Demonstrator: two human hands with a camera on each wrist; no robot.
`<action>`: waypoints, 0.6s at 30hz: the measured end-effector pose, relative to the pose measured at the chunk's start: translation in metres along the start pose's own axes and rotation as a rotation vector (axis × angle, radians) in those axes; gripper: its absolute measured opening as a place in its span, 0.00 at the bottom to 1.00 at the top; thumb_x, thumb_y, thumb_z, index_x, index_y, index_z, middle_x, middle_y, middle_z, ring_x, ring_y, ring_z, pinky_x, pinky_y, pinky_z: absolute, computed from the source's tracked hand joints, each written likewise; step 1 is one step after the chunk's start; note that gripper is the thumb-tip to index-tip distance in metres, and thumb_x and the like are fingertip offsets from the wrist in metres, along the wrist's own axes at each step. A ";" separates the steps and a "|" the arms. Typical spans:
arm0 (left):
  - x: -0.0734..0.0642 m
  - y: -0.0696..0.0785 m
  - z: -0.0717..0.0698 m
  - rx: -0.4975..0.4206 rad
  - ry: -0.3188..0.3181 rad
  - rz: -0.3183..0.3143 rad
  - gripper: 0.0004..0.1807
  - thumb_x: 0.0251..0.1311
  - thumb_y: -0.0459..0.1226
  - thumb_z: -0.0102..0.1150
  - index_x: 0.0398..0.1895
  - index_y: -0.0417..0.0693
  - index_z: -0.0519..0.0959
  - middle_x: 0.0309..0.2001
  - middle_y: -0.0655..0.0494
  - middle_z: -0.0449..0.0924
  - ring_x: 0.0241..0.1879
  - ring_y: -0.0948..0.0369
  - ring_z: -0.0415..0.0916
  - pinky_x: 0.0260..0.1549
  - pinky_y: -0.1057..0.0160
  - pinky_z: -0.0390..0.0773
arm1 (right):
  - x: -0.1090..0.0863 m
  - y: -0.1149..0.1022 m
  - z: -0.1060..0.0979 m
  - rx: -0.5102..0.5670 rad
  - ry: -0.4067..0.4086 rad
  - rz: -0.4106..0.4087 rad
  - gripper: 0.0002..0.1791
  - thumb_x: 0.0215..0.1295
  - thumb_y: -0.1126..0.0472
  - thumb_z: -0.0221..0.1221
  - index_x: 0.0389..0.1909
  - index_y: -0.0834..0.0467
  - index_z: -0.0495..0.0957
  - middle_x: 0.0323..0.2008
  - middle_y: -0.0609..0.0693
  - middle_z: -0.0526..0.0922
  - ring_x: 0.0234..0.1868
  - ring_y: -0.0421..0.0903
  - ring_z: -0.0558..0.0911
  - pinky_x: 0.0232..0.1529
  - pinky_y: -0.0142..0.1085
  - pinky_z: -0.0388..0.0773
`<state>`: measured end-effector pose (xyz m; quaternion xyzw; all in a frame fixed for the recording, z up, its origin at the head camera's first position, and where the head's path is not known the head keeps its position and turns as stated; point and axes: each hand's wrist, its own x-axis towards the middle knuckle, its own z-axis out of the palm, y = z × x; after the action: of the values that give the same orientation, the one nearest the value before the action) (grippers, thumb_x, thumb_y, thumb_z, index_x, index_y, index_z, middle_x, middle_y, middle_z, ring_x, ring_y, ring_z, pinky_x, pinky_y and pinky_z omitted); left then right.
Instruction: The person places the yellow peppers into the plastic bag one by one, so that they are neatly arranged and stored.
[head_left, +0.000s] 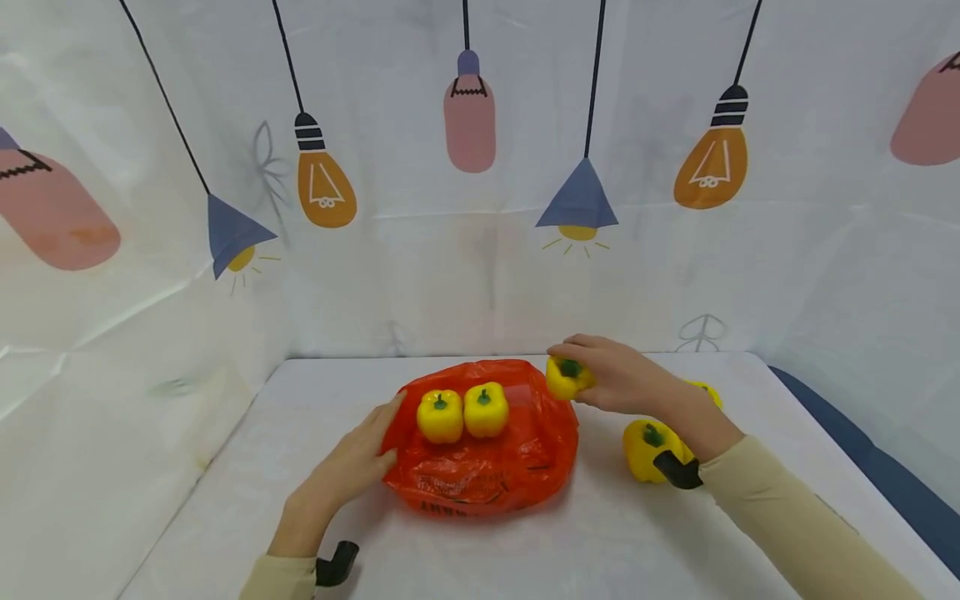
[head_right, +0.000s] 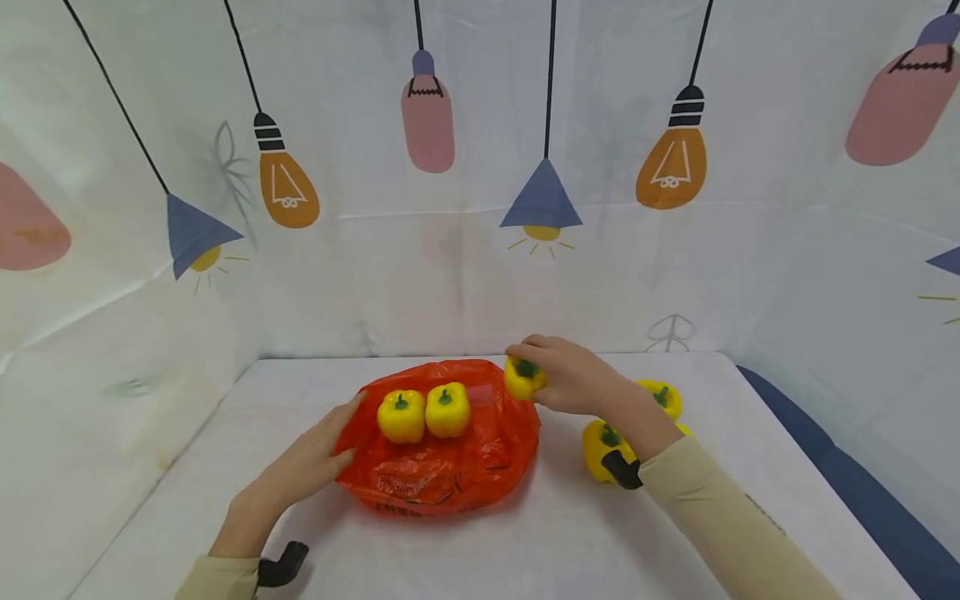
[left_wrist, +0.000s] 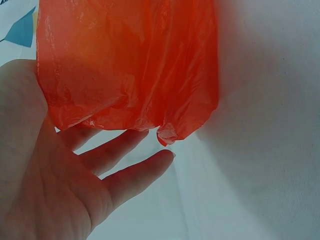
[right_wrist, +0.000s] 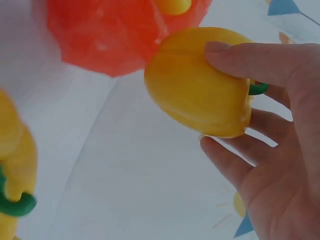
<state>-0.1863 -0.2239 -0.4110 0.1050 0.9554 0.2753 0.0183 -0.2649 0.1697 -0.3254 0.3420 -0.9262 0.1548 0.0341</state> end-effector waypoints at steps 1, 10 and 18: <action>0.000 0.000 0.000 0.001 0.001 0.001 0.43 0.66 0.35 0.51 0.81 0.62 0.44 0.77 0.52 0.55 0.73 0.46 0.61 0.68 0.39 0.66 | 0.002 -0.004 0.000 0.007 -0.002 -0.007 0.34 0.58 0.58 0.68 0.67 0.47 0.72 0.62 0.47 0.76 0.60 0.48 0.76 0.58 0.47 0.81; -0.001 0.001 -0.001 -0.007 -0.005 0.002 0.43 0.67 0.35 0.52 0.81 0.62 0.44 0.77 0.52 0.55 0.73 0.46 0.61 0.68 0.39 0.66 | 0.011 -0.031 0.015 0.096 -0.076 -0.045 0.34 0.58 0.59 0.65 0.68 0.43 0.71 0.64 0.46 0.73 0.61 0.47 0.74 0.60 0.48 0.79; 0.000 0.003 -0.001 -0.004 0.005 -0.003 0.43 0.67 0.35 0.52 0.81 0.62 0.44 0.77 0.53 0.57 0.73 0.47 0.62 0.68 0.40 0.67 | 0.007 -0.049 0.037 0.143 -0.156 -0.102 0.33 0.59 0.57 0.64 0.68 0.45 0.71 0.65 0.44 0.73 0.62 0.46 0.74 0.61 0.48 0.78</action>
<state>-0.1857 -0.2218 -0.4081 0.1030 0.9551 0.2774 0.0167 -0.2375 0.1184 -0.3462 0.4015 -0.8939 0.1916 -0.0548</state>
